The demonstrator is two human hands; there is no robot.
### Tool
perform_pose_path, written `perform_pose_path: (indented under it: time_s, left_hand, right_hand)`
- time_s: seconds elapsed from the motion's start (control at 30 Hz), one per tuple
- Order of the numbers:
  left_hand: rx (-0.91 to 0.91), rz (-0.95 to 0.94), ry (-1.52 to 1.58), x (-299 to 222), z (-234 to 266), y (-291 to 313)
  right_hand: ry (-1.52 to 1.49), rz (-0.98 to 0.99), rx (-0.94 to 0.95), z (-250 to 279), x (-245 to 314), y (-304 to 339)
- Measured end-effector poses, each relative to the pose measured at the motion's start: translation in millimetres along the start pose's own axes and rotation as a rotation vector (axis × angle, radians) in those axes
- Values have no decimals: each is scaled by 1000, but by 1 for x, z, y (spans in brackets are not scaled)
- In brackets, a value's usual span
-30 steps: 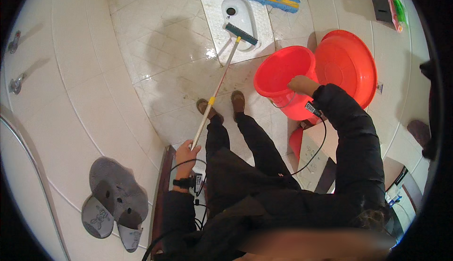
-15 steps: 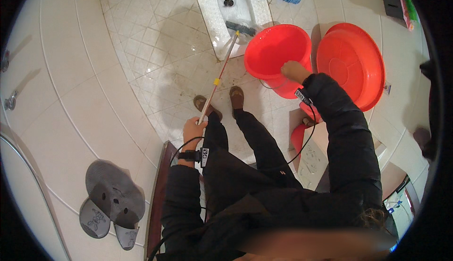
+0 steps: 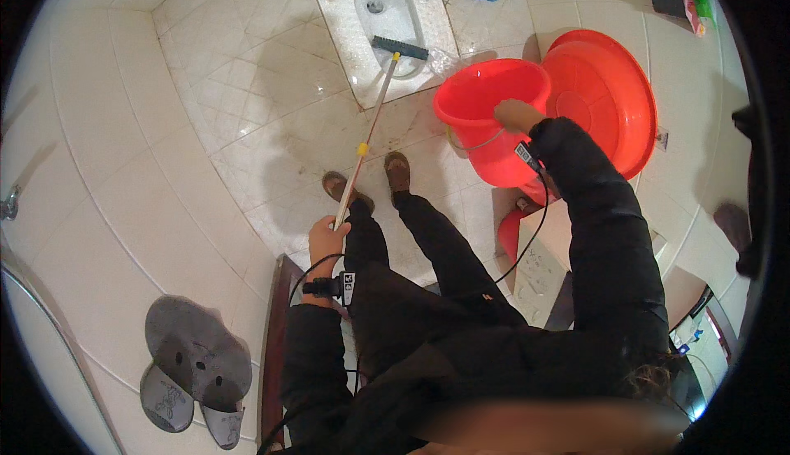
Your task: The person moves from the living area into the bathroom, then empties a pink basin of toiletries onto the shelf. They place the empty basin in the sink, fill a red basin with water from the shower, and carry it out. They return with a green bowl, place it in the red basin, and bring both back into the bathroom. Finally, they fill another red basin with water and use a floor brush to scrub the floor.
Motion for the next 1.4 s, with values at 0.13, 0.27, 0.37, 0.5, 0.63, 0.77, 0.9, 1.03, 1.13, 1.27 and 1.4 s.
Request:
perform_pose_path:
  time_s: [0.13,0.27,0.37,0.5,0.63,0.77,0.9,1.03,1.13,1.27,1.4]
  left_hand:
    - [3,7,36,1,-3,1]
    - [-41,-61,123,-9,-1,5]
    - [63,91,121,-5,-4,12]
    - [31,94,208,-16,10,21]
    - [-17,74,253,-24,35,29]
    - [-4,245,371,-11,53,35]
    - [-98,145,327,-3,67,29]
    - [-167,32,174,0,71,24]
    - [-181,-31,55,-3,70,28]
    - [-143,-49,-61,-7,64,34]
    - [-97,-23,-56,-9,54,32]
  right_hand:
    - [-58,-30,-55,8,-18,-13]
    - [-78,-95,42,3,-32,-24]
    - [-88,-87,53,-1,-33,-28]
    - [-82,23,-55,1,-13,-41]
    - [-35,56,-147,13,11,-68]
    - [14,125,-227,45,33,-102]
    - [52,84,-84,58,38,-132]
    - [25,180,-177,78,51,-141]
    - [39,227,-212,95,60,-145]
    - [56,242,-206,122,66,-148]
    - [89,270,-180,133,64,-143]
Point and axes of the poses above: each hand's wrist, its own y-axis away from the middle knuckle, its own z-axis out of the back of the hand, x = y × z, the point moved 7 cm from there along -y, towards the middle knuckle, and after that the axes turned 15 degrees about -x, right-handed, at the moved point
